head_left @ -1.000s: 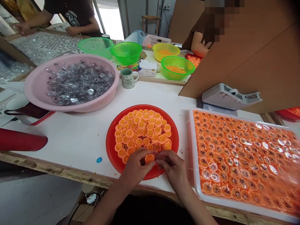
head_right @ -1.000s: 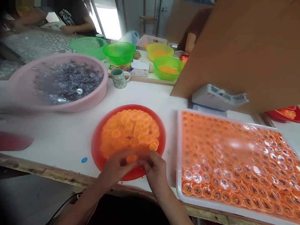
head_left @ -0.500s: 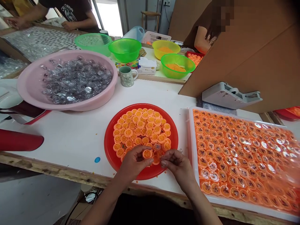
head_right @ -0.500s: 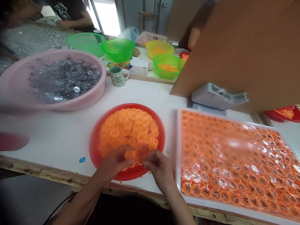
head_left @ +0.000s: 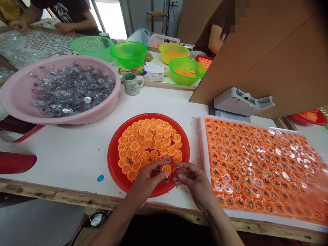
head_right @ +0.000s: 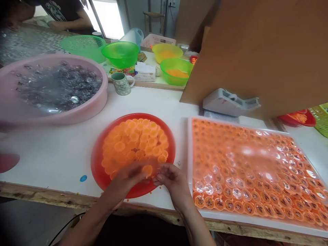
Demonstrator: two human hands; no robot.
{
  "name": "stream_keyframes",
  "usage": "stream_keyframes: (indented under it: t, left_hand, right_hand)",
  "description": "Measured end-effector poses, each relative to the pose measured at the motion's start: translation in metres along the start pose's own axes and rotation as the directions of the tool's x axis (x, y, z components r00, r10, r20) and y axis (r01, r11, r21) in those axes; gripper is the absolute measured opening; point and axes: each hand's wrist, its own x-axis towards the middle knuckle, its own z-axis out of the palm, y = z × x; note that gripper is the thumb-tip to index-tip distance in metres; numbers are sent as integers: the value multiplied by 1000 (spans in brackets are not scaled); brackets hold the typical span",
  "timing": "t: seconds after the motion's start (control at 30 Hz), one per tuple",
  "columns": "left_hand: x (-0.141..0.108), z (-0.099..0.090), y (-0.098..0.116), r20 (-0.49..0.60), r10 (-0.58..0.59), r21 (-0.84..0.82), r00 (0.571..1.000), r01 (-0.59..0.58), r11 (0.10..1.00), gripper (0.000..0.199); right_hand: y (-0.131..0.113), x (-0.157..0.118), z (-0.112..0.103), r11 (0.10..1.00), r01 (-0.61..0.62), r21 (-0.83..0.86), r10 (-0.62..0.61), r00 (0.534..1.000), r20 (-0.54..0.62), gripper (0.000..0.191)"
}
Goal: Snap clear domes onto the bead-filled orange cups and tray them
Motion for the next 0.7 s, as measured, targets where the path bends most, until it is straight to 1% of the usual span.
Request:
stream_keyframes:
  t: [0.07, 0.1, 0.2, 0.27, 0.37, 0.47, 0.57, 0.63, 0.7]
  left_hand:
    - [1, 2, -2, -14, -2, -77, 1000, 1, 997, 30]
    - [1, 2, -2, -29, 0, -91, 1000, -3, 996, 29]
    - [2, 3, -3, -75, 8, -33, 997, -11, 999, 32]
    - [2, 5, -3, -91, 9, -2, 996, -9, 1000, 35]
    - [2, 9, -3, -92, -1, -57, 996, -4, 998, 36]
    - [1, 16, -5, -75, -7, -144, 997, -3, 990, 32]
    - [-1, 23, -9, -58, 0, -208, 998, -12, 978, 30]
    - [-2, 26, -13, -70, 4, -211, 998, -18, 977, 30]
    - [-2, 27, -17, -78, 28, -168, 997, -41, 985, 29]
  right_hand:
    - [1, 0, -3, 1000, 8, 3, -8, 1000, -27, 37]
    - [1, -1, -4, 1000, 14, -8, -14, 999, -31, 34]
    - [0, -5, -7, 998, 15, -58, -16, 1000, -6, 25]
    - [-1, -9, -6, 995, 14, -98, -13, 1000, 5, 24]
    - [-3, -14, 0, 984, 44, -172, -45, 999, -3, 21]
    - [0, -16, 4, 955, 102, -280, -112, 994, -20, 14]
    - [5, -15, 3, 881, 179, -437, -231, 970, -69, 8]
    - [8, -15, 1, 823, 228, -520, -312, 947, -79, 5]
    - [9, -15, -1, 778, 269, -567, -376, 923, -78, 3]
